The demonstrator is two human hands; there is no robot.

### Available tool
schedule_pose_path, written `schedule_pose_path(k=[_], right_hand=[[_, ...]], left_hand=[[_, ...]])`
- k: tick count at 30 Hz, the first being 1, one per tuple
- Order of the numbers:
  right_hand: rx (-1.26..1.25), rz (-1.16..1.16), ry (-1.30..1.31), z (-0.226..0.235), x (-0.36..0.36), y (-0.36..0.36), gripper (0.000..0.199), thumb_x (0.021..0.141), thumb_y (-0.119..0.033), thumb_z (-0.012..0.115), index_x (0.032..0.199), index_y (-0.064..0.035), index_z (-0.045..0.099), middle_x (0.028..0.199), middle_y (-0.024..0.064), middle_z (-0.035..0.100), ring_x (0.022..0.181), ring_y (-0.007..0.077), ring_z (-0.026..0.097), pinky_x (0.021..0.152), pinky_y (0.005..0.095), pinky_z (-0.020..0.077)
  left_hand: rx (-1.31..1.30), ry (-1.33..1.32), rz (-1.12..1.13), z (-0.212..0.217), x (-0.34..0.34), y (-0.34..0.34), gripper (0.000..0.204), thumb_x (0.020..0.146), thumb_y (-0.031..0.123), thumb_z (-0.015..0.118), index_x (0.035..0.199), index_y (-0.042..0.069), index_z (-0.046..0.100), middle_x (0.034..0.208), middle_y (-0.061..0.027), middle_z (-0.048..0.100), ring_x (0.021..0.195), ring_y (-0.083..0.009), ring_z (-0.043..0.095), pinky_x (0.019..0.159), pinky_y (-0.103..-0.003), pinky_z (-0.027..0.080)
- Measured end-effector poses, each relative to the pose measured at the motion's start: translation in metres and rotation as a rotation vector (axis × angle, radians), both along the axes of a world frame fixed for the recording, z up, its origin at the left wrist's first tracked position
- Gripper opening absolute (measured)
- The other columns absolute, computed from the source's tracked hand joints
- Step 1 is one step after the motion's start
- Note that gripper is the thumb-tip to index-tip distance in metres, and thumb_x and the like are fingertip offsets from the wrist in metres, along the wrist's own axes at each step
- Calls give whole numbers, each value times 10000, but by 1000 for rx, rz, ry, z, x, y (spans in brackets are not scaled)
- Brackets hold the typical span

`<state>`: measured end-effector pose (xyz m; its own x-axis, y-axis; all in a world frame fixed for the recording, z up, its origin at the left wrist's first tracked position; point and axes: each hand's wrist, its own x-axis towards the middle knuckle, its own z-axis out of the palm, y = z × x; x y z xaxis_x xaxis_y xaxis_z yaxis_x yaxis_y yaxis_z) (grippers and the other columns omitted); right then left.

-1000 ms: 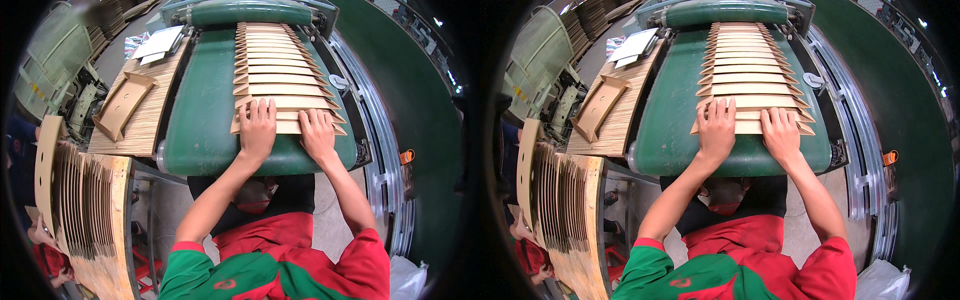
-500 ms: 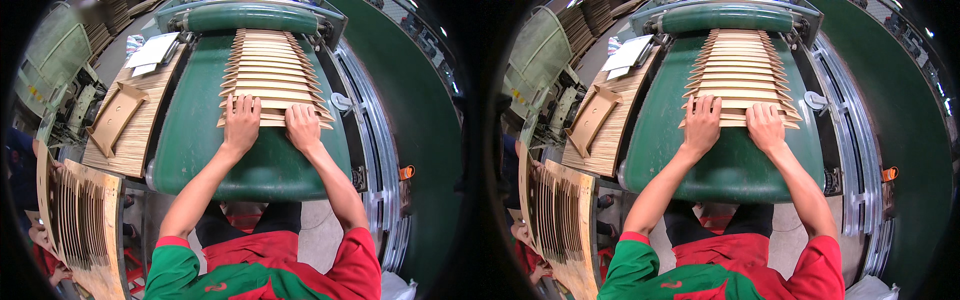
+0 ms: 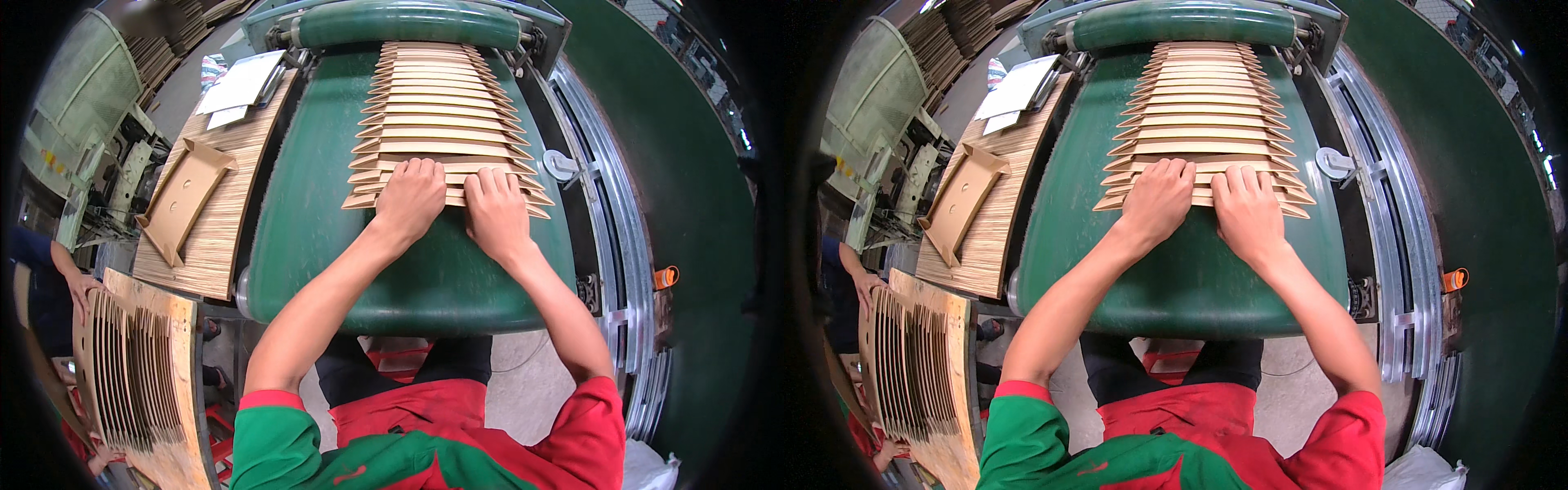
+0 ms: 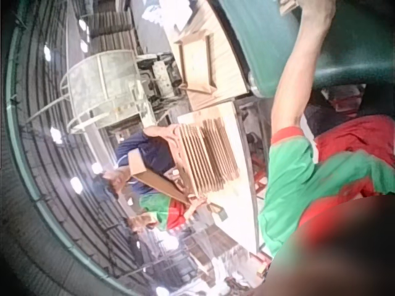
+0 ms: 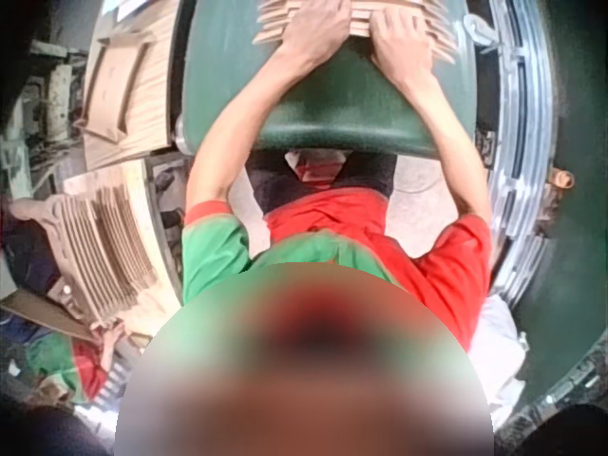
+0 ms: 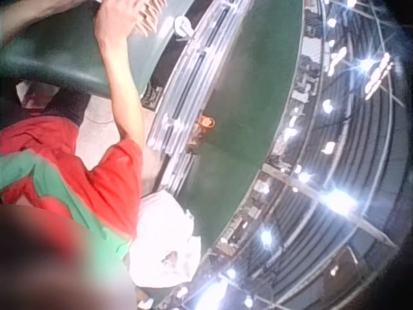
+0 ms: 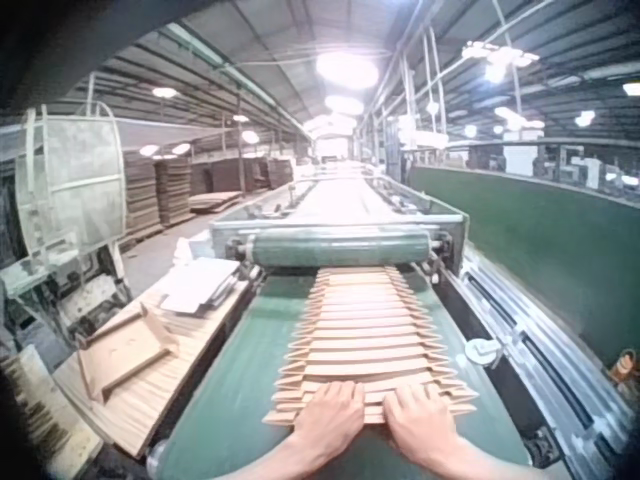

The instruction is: The person gathers flat cardboard pieces from a green conveyor belt, aligns them into neat stacks, and places the stacks onto a wooden table. The process repeats continuously as more pieces arrive on the belt.

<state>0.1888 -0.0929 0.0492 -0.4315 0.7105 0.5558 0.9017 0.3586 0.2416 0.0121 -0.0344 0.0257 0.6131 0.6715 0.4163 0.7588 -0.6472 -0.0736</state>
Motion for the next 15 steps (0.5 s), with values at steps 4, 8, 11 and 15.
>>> schedule_pose_path(k=[4, 8, 11, 15], right_hand=[[-302, 330, 671, 44, 15, 19, 232, 883, -190, 748, 928, 4, 630, 911, 168, 597, 930, 372, 591, 860, 460, 469], [-456, 223, 236, 47, 27, 81, 395, 863, -214, 771, 1161, 35, 698, 1112, 203, 691, 1086, 385, 650, 979, 450, 509], [-428, 163, -39, 27, 23, 108, 381, 823, -191, 760, 1142, 10, 703, 1123, 189, 687, 1120, 375, 630, 999, 460, 511], [-372, 117, -109, 12, 15, 114, 297, 790, -105, 710, 1062, 12, 737, 1051, 179, 707, 1042, 376, 661, 923, 460, 550]], left_hand=[[30, -6, -7, 3, -2, -3, 78, 865, 79, 610, 909, 26, 645, 909, -127, 692, 899, -282, 695, 822, -402, 558], [32, 14, 4, 2, -2, -4, 81, 873, 92, 607, 898, 34, 656, 887, -119, 693, 885, -274, 702, 817, -396, 558], [46, -10, 9, 0, -1, -4, 92, 878, 104, 604, 905, 40, 664, 890, -117, 697, 887, -265, 705, 818, -394, 558], [68, -34, 39, -2, 1, -6, 89, 872, 108, 616, 908, 44, 666, 888, -104, 691, 885, -252, 695, 822, -380, 550]])
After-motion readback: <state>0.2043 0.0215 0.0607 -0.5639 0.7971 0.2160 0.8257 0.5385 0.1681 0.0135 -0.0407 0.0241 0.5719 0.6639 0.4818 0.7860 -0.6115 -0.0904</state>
